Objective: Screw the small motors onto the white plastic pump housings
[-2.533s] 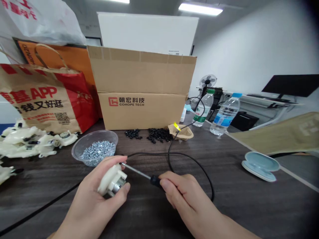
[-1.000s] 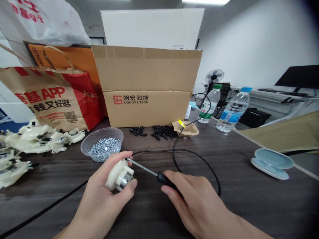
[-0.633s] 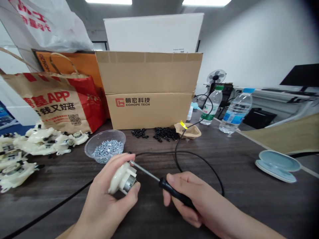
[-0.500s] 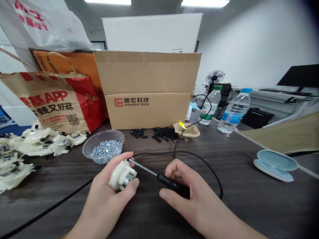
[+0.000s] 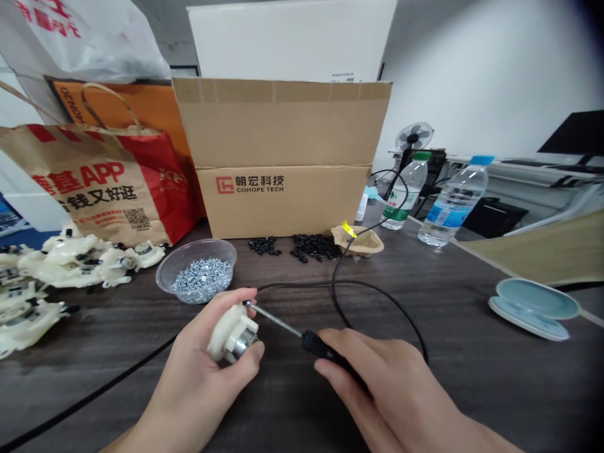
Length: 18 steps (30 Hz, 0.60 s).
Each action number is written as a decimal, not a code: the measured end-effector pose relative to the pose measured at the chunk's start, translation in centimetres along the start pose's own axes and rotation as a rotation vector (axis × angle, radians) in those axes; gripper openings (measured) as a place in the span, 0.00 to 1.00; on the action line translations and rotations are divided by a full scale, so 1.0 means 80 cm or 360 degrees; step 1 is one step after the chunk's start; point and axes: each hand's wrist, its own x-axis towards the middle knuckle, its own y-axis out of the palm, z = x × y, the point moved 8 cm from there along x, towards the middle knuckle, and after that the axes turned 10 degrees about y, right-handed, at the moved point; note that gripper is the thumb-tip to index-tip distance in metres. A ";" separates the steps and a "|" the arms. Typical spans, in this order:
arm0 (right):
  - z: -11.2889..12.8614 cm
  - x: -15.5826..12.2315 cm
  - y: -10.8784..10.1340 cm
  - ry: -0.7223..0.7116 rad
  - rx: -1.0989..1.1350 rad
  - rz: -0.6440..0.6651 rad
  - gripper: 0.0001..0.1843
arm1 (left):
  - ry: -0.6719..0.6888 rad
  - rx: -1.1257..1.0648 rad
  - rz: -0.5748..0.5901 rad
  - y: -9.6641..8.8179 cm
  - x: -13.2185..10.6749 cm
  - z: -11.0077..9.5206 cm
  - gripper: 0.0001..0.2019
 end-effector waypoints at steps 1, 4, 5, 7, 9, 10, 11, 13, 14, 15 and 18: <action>-0.012 0.004 0.000 0.0210 0.0234 0.0052 0.14 | 0.0048 0.0034 -0.0018 -0.002 0.001 -0.003 0.21; -0.044 0.007 0.028 0.0916 0.1025 0.0482 0.17 | 0.0205 0.0169 -0.0122 -0.011 0.000 -0.013 0.20; -0.046 0.004 0.039 0.1084 0.1227 0.0651 0.19 | 0.0232 0.0188 -0.0146 -0.012 0.000 -0.014 0.20; -0.045 0.002 0.048 0.1217 0.1368 0.0827 0.21 | 0.0195 0.0149 -0.0139 -0.011 0.000 -0.011 0.20; -0.048 0.009 0.039 0.1136 0.1174 0.0662 0.17 | 0.0058 0.0043 -0.0081 -0.006 0.000 -0.002 0.21; -0.048 0.012 0.031 0.1034 0.1013 0.0523 0.12 | -0.0011 -0.0005 -0.0064 -0.003 0.000 0.002 0.22; -0.046 0.014 0.022 0.0906 0.0835 0.0387 0.07 | -0.0066 -0.0046 -0.0063 -0.002 0.000 0.005 0.22; -0.032 0.014 0.009 0.0572 0.0462 0.0157 0.02 | -0.0115 -0.0121 -0.0092 -0.003 0.000 0.009 0.23; -0.022 0.011 0.005 0.0379 0.0264 0.0068 0.04 | -0.0118 -0.0153 -0.0111 -0.004 0.000 0.010 0.23; -0.010 0.008 0.003 0.0180 0.0069 -0.0013 0.05 | -0.0114 -0.0171 -0.0118 -0.005 0.001 0.010 0.23; 0.018 -0.006 0.000 -0.0264 -0.0368 -0.0161 0.12 | -0.0069 -0.0117 -0.0090 -0.006 0.000 0.006 0.22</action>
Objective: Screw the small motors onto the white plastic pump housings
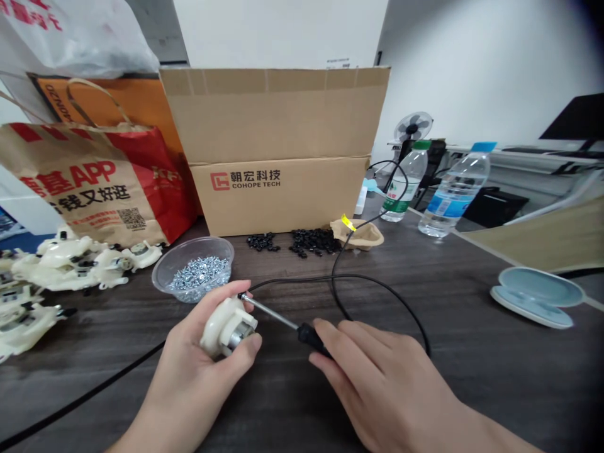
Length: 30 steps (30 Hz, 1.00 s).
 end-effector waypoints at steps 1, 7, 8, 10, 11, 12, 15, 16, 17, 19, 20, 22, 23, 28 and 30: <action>0.005 -0.002 -0.001 -0.0067 -0.0069 -0.0004 0.13 | 0.0039 0.0040 0.0005 -0.001 0.000 -0.004 0.21; -0.022 0.001 -0.006 0.0472 0.0546 0.0107 0.18 | 0.0409 0.0328 0.0019 -0.001 -0.002 -0.038 0.19; -0.035 0.001 0.000 0.0704 0.0762 0.0171 0.18 | 0.0493 0.0379 0.0020 -0.001 -0.002 -0.044 0.19; -0.053 -0.003 0.021 0.1131 0.1208 0.0415 0.21 | 0.0664 0.0472 0.0032 0.000 -0.002 -0.052 0.20; -0.056 -0.007 0.034 0.1307 0.1430 0.0575 0.23 | 0.0741 0.0514 0.0043 0.000 -0.002 -0.055 0.20; -0.055 -0.011 0.045 0.1457 0.1642 0.0741 0.24 | 0.0806 0.0553 0.0060 0.000 -0.002 -0.056 0.20; -0.050 -0.023 0.065 0.1798 0.2112 0.1071 0.23 | 0.0966 0.0666 0.0105 0.001 -0.004 -0.057 0.22; -0.050 -0.027 0.069 0.1892 0.2212 0.1129 0.22 | 0.1024 0.0697 0.0112 0.001 -0.005 -0.058 0.23; -0.048 -0.031 0.074 0.1968 0.2293 0.1194 0.22 | 0.1086 0.0720 0.0106 0.001 -0.006 -0.059 0.24; -0.044 -0.037 0.083 0.2043 0.2397 0.1315 0.24 | 0.1157 0.0716 0.0079 0.001 -0.007 -0.061 0.26; -0.042 -0.037 0.087 0.2020 0.2417 0.1365 0.26 | 0.1146 0.0688 0.0065 0.001 -0.006 -0.060 0.27; -0.041 -0.031 0.093 0.1868 0.2396 0.1373 0.28 | 0.1033 0.0604 0.0025 -0.001 -0.002 -0.055 0.29; -0.042 -0.026 0.095 0.1783 0.2368 0.1340 0.29 | 0.0969 0.0559 0.0009 -0.002 0.000 -0.052 0.30; -0.053 -0.014 0.087 0.1575 0.2044 0.0990 0.24 | 0.0793 0.0420 0.0001 0.001 0.006 -0.045 0.29; -0.057 -0.005 0.067 0.1344 0.1718 0.0714 0.15 | 0.0695 0.0372 -0.0003 0.001 0.008 -0.041 0.29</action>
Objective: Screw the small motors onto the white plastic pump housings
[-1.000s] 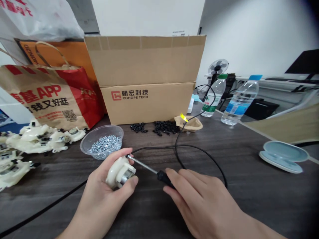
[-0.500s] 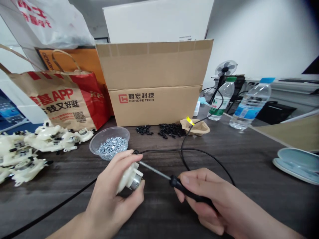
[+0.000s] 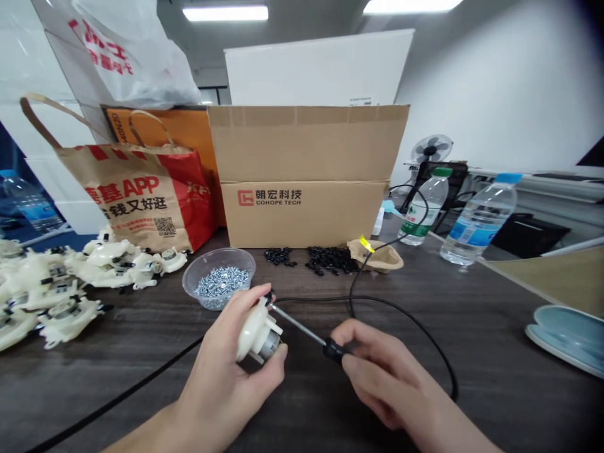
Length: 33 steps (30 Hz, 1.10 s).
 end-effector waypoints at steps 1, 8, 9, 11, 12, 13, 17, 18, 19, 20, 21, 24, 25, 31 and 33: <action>0.011 -0.006 -0.005 -0.0186 -0.0189 -0.0134 0.10 | -0.0056 -0.0032 -0.0003 0.000 -0.001 0.003 0.29; 0.059 -0.057 0.013 -0.1401 -0.1619 -0.0838 0.10 | -0.0313 -0.0154 0.0002 -0.002 -0.009 0.006 0.25; 0.061 -0.061 0.016 -0.1473 -0.1730 -0.0901 0.11 | -0.0302 -0.0148 -0.0001 -0.002 -0.009 0.004 0.25; 0.064 -0.067 0.022 -0.1563 -0.1788 -0.0930 0.14 | -0.0262 -0.0120 -0.0008 -0.003 -0.007 0.000 0.26; 0.065 -0.069 0.023 -0.1571 -0.1739 -0.0894 0.15 | -0.0237 -0.0100 0.0002 -0.002 -0.007 -0.002 0.26; 0.066 -0.069 0.022 -0.1550 -0.1639 -0.0837 0.17 | -0.0214 -0.0074 0.0016 -0.001 -0.006 -0.004 0.26; 0.058 -0.048 0.001 -0.1088 -0.0976 -0.0594 0.18 | -0.0128 0.0014 0.0040 -0.001 -0.007 -0.009 0.27; 0.050 -0.039 -0.007 -0.0891 -0.0771 -0.0568 0.18 | -0.0104 0.0030 0.0029 -0.001 -0.008 -0.010 0.28; 0.039 -0.029 -0.013 -0.0663 -0.0556 -0.0509 0.19 | -0.0082 0.0044 0.0021 -0.002 -0.009 -0.011 0.28; 0.024 -0.018 -0.013 -0.0415 -0.0332 -0.0388 0.21 | -0.0058 0.0056 0.0016 -0.003 -0.010 -0.011 0.28; 0.009 -0.010 -0.007 -0.0171 -0.0100 -0.0214 0.23 | -0.0033 0.0066 0.0011 -0.003 -0.010 -0.011 0.28; -0.025 -0.008 0.026 0.0412 0.0497 0.0325 0.24 | 0.0055 0.0100 -0.0002 -0.003 -0.008 -0.010 0.28; -0.031 -0.011 0.034 0.0543 0.0618 0.0421 0.24 | 0.0097 0.0114 0.0002 -0.003 -0.006 -0.010 0.28; -0.018 0.006 0.007 0.0282 0.0000 0.0255 0.31 | 0.0021 -0.0056 -0.0017 -0.005 -0.002 0.003 0.30; 0.003 0.017 -0.016 -0.0082 -0.0617 -0.0087 0.27 | -0.0330 -0.0416 0.0008 0.000 -0.008 0.023 0.29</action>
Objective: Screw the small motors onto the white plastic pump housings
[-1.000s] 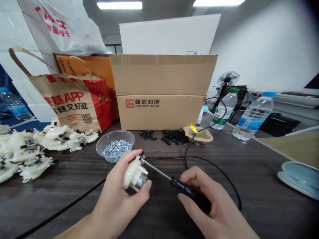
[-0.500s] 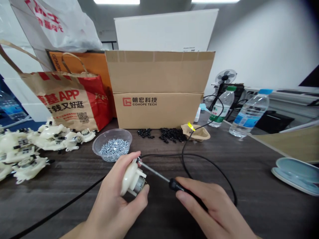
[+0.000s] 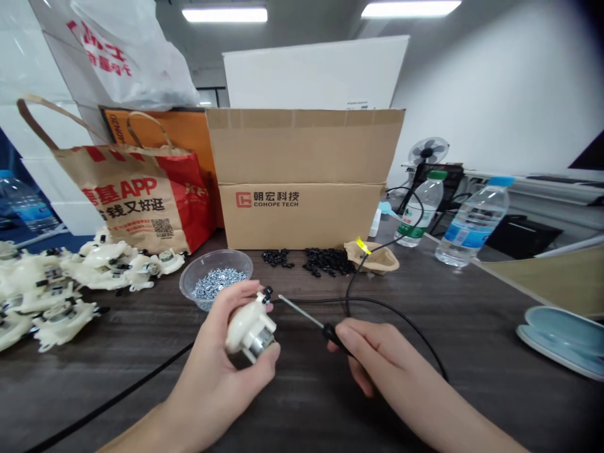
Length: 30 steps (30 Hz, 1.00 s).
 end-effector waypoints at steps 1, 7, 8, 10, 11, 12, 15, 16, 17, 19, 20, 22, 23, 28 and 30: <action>0.005 0.003 -0.008 -0.0121 -0.0308 -0.0171 0.23 | -0.0173 -0.0214 0.0032 0.004 -0.002 0.010 0.27; 0.021 -0.004 -0.005 -0.0416 -0.1099 -0.0550 0.02 | -0.0965 -0.1290 0.0270 0.049 -0.024 0.027 0.16; 0.027 -0.010 -0.005 -0.0473 -0.1008 -0.0558 0.04 | -0.1063 -0.1345 0.0285 0.054 -0.028 0.026 0.14; 0.041 -0.022 -0.007 -0.0595 -0.0697 -0.0486 0.09 | -0.1226 -0.1335 0.0310 0.062 -0.035 0.026 0.11; 0.047 -0.027 -0.007 -0.0656 -0.0537 -0.0406 0.09 | -0.1293 -0.1303 0.0324 0.065 -0.038 0.027 0.10; 0.053 -0.033 -0.005 -0.0709 -0.0410 -0.0315 0.09 | -0.1359 -0.1264 0.0341 0.068 -0.042 0.028 0.10; 0.063 -0.043 0.005 -0.0811 -0.0223 -0.0088 0.04 | -0.1515 -0.1155 0.0379 0.075 -0.055 0.036 0.12; 0.062 -0.044 0.009 -0.0797 -0.0179 -0.0023 0.01 | -0.1542 -0.1133 0.0375 0.076 -0.058 0.039 0.13; 0.060 -0.043 0.012 -0.0755 -0.0122 0.0033 0.02 | -0.1566 -0.1108 0.0372 0.076 -0.061 0.041 0.13; 0.054 -0.037 0.018 -0.0619 0.0009 0.0133 0.05 | -0.1599 -0.1068 0.0354 0.076 -0.066 0.044 0.13; 0.050 -0.034 0.022 -0.0534 0.0069 0.0190 0.06 | -0.1612 -0.1062 0.0344 0.075 -0.067 0.045 0.13; 0.043 -0.028 0.027 -0.0382 0.0148 0.0267 0.07 | -0.1626 -0.1076 0.0332 0.076 -0.068 0.043 0.13; 0.041 -0.026 0.028 -0.0342 0.0145 0.0256 0.07 | -0.1619 -0.1090 0.0319 0.076 -0.067 0.042 0.13; 0.054 -0.033 0.014 -0.0643 -0.0121 -0.0230 0.08 | -0.1482 -0.1220 0.0213 0.081 -0.055 0.035 0.10; 0.061 -0.044 0.014 -0.0843 -0.0266 -0.0423 0.09 | -0.1473 -0.1264 0.0199 0.083 -0.056 0.035 0.09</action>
